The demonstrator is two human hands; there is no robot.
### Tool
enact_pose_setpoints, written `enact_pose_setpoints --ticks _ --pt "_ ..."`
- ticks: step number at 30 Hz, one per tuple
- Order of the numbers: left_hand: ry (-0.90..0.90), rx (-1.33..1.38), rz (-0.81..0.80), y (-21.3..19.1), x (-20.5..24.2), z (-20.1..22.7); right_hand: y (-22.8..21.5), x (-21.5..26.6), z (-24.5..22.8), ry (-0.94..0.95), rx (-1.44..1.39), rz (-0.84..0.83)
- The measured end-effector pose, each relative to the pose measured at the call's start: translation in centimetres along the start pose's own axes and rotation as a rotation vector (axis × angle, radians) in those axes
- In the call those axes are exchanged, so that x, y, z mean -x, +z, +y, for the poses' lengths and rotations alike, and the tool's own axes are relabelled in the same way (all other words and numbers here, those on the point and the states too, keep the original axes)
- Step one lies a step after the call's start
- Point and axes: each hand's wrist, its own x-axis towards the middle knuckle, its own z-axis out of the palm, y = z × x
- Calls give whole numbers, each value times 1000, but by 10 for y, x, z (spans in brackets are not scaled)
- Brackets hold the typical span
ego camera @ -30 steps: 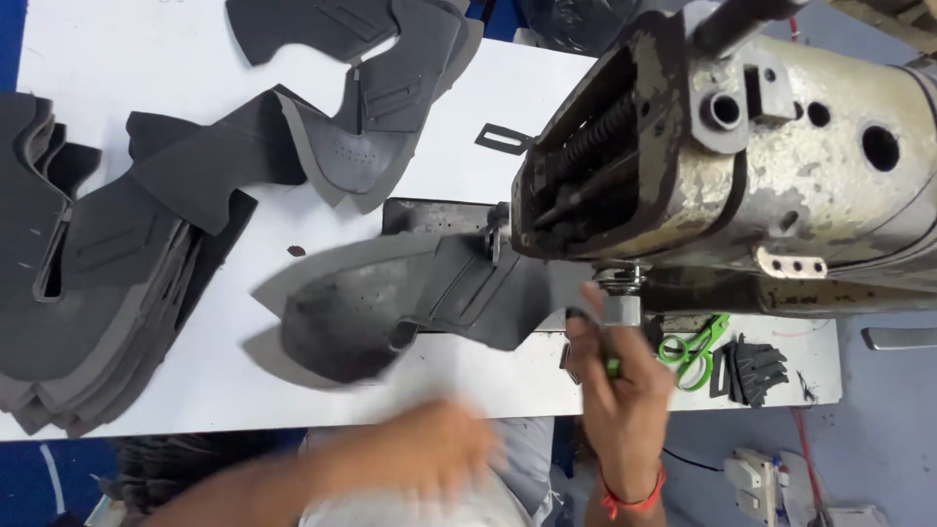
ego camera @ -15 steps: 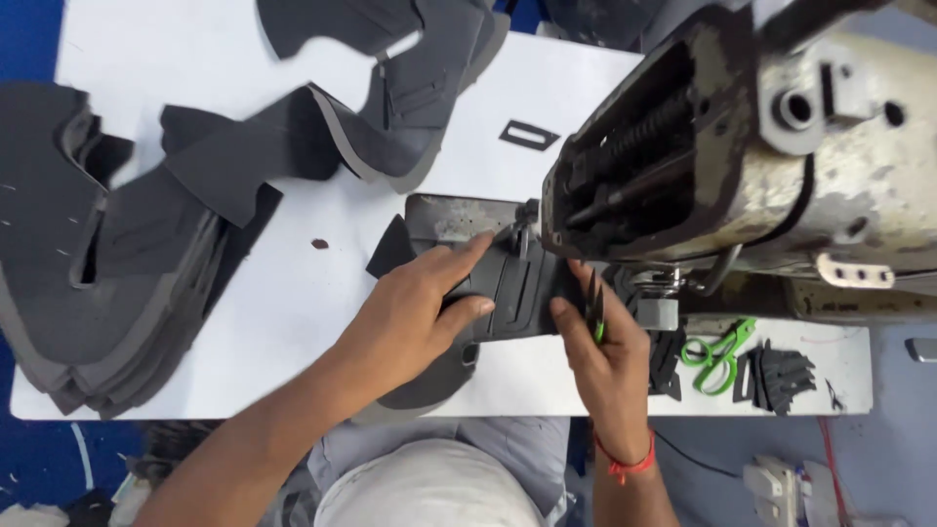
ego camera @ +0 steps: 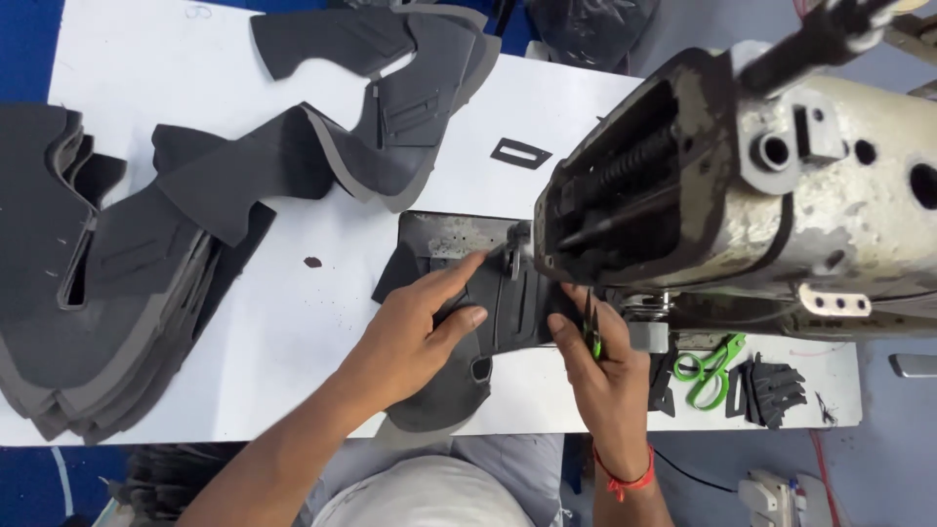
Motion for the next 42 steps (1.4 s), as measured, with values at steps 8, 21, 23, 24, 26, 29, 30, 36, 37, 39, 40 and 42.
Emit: enact_pose_setpoints --ticks 8,21,23,24,26,29,30,36,37,39,40,42 --pt "80 14 4 -2 -4 -4 2 5 -3 13 42 -61" --pt "157 82 16 -1 -4 -19 5 3 -2 2 -1 -71" --pt "220 75 32 0 -4 -20 5 2 2 -8 8 -67" --pt "212 47 44 0 -5 -17 5 1 4 -10 -11 -60" --pt "207 25 52 0 -9 -12 6 -2 5 -12 -22 -48" --pt "145 51 64 -3 -14 -7 8 -6 1 -30 -41 -36" --pt "128 51 53 -5 -17 -6 9 -9 -1 -38 -47 -36" --pt "180 -35 79 -11 -34 -11 9 -22 15 -45 -40 -29" --pt "246 -58 98 -11 -37 -13 10 -25 16 -32 -53 -22" --pt "-37 -164 -8 -25 -42 36 10 -27 17 0 -31 -15" --pt "-322 -269 -111 -33 -44 61 11 -28 18 31 -13 -9" --pt "-234 -245 -94 -34 -53 44 7 -30 19 72 -4 1"
